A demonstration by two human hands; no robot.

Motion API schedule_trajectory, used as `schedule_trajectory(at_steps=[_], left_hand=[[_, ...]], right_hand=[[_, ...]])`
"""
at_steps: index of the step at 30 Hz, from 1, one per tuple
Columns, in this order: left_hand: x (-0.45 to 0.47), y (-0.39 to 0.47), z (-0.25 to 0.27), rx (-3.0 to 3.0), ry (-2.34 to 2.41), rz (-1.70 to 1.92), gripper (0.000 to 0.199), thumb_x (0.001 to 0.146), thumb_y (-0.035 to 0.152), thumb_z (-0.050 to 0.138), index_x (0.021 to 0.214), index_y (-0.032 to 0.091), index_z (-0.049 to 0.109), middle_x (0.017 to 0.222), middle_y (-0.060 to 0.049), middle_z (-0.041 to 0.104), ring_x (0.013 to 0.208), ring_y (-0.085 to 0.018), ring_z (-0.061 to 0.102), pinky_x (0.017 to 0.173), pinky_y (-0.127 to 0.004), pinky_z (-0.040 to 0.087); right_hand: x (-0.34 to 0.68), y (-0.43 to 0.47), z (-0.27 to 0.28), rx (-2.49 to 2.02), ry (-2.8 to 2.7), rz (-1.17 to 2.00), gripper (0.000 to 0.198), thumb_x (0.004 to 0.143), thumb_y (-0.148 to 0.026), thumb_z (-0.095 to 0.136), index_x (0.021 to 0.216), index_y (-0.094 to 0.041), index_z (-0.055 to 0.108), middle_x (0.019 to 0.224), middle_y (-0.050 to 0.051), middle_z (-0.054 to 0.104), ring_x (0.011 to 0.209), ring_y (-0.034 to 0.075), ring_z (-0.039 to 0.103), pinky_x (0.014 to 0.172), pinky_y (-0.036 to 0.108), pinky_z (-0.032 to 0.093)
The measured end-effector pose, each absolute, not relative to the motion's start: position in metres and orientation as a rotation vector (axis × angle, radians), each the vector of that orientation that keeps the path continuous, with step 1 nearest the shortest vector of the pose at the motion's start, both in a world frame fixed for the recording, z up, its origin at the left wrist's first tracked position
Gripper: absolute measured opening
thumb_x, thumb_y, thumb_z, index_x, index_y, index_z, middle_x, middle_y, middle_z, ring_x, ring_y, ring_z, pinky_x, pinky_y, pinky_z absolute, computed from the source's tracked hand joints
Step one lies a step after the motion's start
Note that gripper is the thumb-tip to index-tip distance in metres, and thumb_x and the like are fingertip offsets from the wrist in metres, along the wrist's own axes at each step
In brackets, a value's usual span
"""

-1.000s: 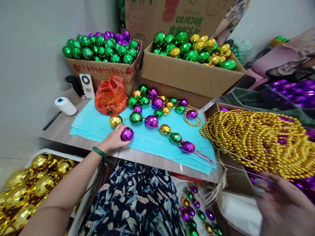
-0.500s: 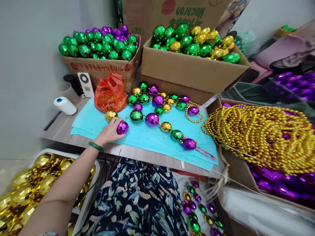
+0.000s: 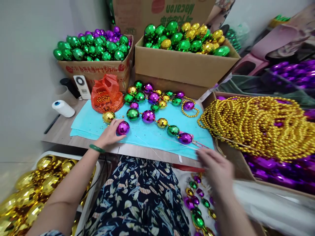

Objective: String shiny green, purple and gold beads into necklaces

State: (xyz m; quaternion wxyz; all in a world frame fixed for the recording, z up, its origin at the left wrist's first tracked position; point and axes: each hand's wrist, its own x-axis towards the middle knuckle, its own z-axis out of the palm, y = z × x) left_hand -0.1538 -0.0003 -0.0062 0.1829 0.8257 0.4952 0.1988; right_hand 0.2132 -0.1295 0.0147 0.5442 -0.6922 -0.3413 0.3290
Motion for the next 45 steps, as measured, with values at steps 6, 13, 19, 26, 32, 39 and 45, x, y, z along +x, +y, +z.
schedule_trajectory(at_steps=[6,13,19,26,32,39,45], left_hand=[[-0.149,-0.010,0.000,2.351,1.339,0.641,0.073,0.075,0.038,0.067,0.138,0.023,0.032,0.131,-0.012,0.042,0.124,-0.028,0.045,0.105,-0.046,0.040],[-0.138,-0.017,-0.013,2.460,1.159,0.624,0.074,0.079,0.047,0.063,0.140,0.022,0.031,0.134,-0.015,0.041,0.125,-0.031,0.045,0.104,-0.048,0.041],[-0.140,-0.016,-0.030,2.363,1.140,0.691,0.068,0.084,0.045,0.057,0.141,0.017,0.032,0.133,-0.017,0.048,0.123,-0.028,0.048,0.102,-0.046,0.042],[-0.159,-0.002,-0.039,2.232,1.424,0.766,0.029,0.093,0.029,0.041,0.094,0.019,0.068,0.095,-0.009,0.070,0.092,-0.021,0.063,0.086,-0.038,0.049],[-0.177,0.012,-0.042,2.349,1.663,0.756,0.031,0.093,0.028,0.039,0.092,0.017,0.068,0.094,-0.010,0.069,0.091,-0.024,0.057,0.088,-0.040,0.045],[-0.198,0.014,-0.039,2.438,1.893,0.784,0.028,0.088,0.027,0.046,0.089,0.012,0.069,0.105,-0.016,0.062,0.103,-0.029,0.051,0.093,-0.046,0.039],[-0.141,-0.018,0.012,2.385,1.743,1.106,0.033,0.086,0.020,0.049,0.114,0.013,0.063,0.106,-0.016,0.061,0.105,-0.029,0.053,0.095,-0.048,0.041]], right_hand=[[0.140,-0.082,-0.022,-1.789,-1.467,0.344,0.028,0.082,-0.040,0.056,0.091,-0.017,0.070,0.100,0.015,0.066,0.095,0.031,0.057,0.085,0.049,0.046],[0.066,-0.047,-0.008,-1.349,-1.958,0.619,0.073,0.074,-0.044,0.070,0.138,-0.023,0.042,0.139,0.015,0.047,0.131,0.033,0.039,0.107,0.053,0.033],[0.044,-0.023,-0.004,-1.361,-1.945,0.922,0.083,0.063,-0.035,0.077,0.136,-0.014,0.041,0.131,0.017,0.051,0.120,0.029,0.050,0.102,0.044,0.041],[0.129,-0.040,0.026,-1.609,-1.753,0.575,0.074,0.065,-0.041,0.075,0.130,-0.019,0.047,0.126,0.014,0.054,0.114,0.030,0.053,0.097,0.046,0.043],[0.242,-0.086,0.057,-2.090,-1.181,0.322,0.088,0.050,-0.054,0.081,0.127,-0.021,0.054,0.120,0.015,0.059,0.104,0.035,0.058,0.092,0.050,0.044],[0.320,-0.142,0.094,-2.263,-0.460,-0.252,0.095,0.048,-0.056,0.083,0.131,-0.020,0.055,0.129,0.021,0.054,0.117,0.037,0.052,0.102,0.046,0.039],[0.254,-0.133,0.095,-1.895,-1.137,0.233,0.083,0.052,-0.055,0.080,0.123,-0.020,0.054,0.122,0.014,0.057,0.107,0.033,0.057,0.093,0.049,0.044]])
